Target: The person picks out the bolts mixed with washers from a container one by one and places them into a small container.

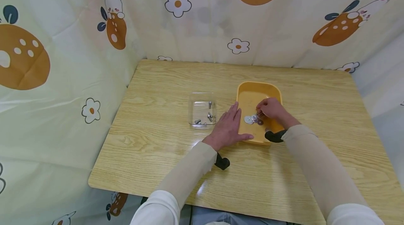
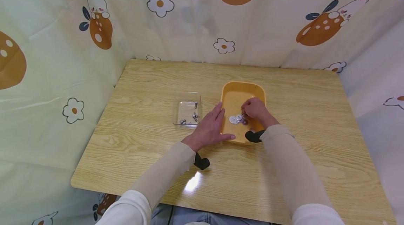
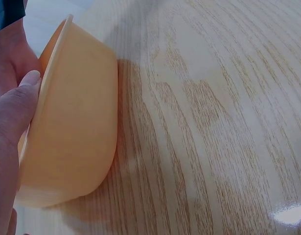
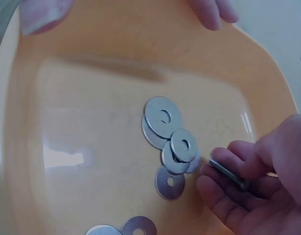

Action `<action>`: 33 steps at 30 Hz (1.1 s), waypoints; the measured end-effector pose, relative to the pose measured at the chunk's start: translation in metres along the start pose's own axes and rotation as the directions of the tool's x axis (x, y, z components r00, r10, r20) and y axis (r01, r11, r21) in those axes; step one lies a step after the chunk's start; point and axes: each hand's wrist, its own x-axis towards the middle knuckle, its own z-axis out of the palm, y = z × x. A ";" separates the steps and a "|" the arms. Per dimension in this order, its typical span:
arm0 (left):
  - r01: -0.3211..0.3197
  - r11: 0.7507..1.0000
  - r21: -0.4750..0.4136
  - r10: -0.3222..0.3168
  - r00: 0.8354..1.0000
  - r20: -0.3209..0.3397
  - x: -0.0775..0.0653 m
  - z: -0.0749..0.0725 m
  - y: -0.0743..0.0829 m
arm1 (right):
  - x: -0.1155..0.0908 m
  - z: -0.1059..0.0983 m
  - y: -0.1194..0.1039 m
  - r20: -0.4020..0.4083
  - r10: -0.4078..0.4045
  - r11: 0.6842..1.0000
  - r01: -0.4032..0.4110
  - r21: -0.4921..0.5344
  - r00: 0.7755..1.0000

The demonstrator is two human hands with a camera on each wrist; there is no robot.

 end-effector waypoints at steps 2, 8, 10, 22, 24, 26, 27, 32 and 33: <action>0.002 1.000 -0.002 -0.002 1.000 0.000 0.000 0.000 0.000 | -0.001 -0.002 0.001 0.019 0.016 1.000 -0.016 0.012 1.000; 0.007 1.000 0.002 -0.007 1.000 0.000 0.001 -0.001 0.001 | -0.004 -0.004 0.000 0.059 0.031 0.999 -0.032 0.011 0.998; 0.010 1.000 0.003 -0.010 1.000 0.003 0.001 -0.001 0.001 | -0.005 -0.005 -0.001 0.058 0.031 0.999 -0.032 0.019 0.998; 0.014 1.000 0.009 -0.015 1.000 0.012 0.002 -0.001 0.002 | -0.003 -0.004 -0.003 0.055 0.032 0.995 -0.037 0.092 0.998; 0.016 1.000 0.006 -0.017 1.000 0.013 0.002 -0.001 0.002 | -0.003 -0.004 -0.002 0.060 0.028 0.995 -0.034 0.098 0.998; 0.019 1.000 0.005 -0.019 1.000 0.017 0.002 -0.002 0.002 | -0.003 -0.004 -0.001 0.056 0.024 0.995 -0.029 0.092 0.998; 0.020 1.000 0.003 -0.020 1.000 0.019 0.002 -0.002 0.002 | -0.004 -0.004 -0.001 0.056 0.025 0.995 -0.030 0.091 0.998; 0.024 1.000 0.002 -0.024 0.999 0.025 0.003 -0.002 0.002 | -0.006 -0.006 0.000 0.080 0.029 0.993 -0.038 0.109 0.996; 0.024 1.000 0.004 -0.024 0.999 0.025 0.003 -0.002 0.002 | -0.006 -0.006 0.000 0.088 0.030 0.993 -0.040 0.112 0.996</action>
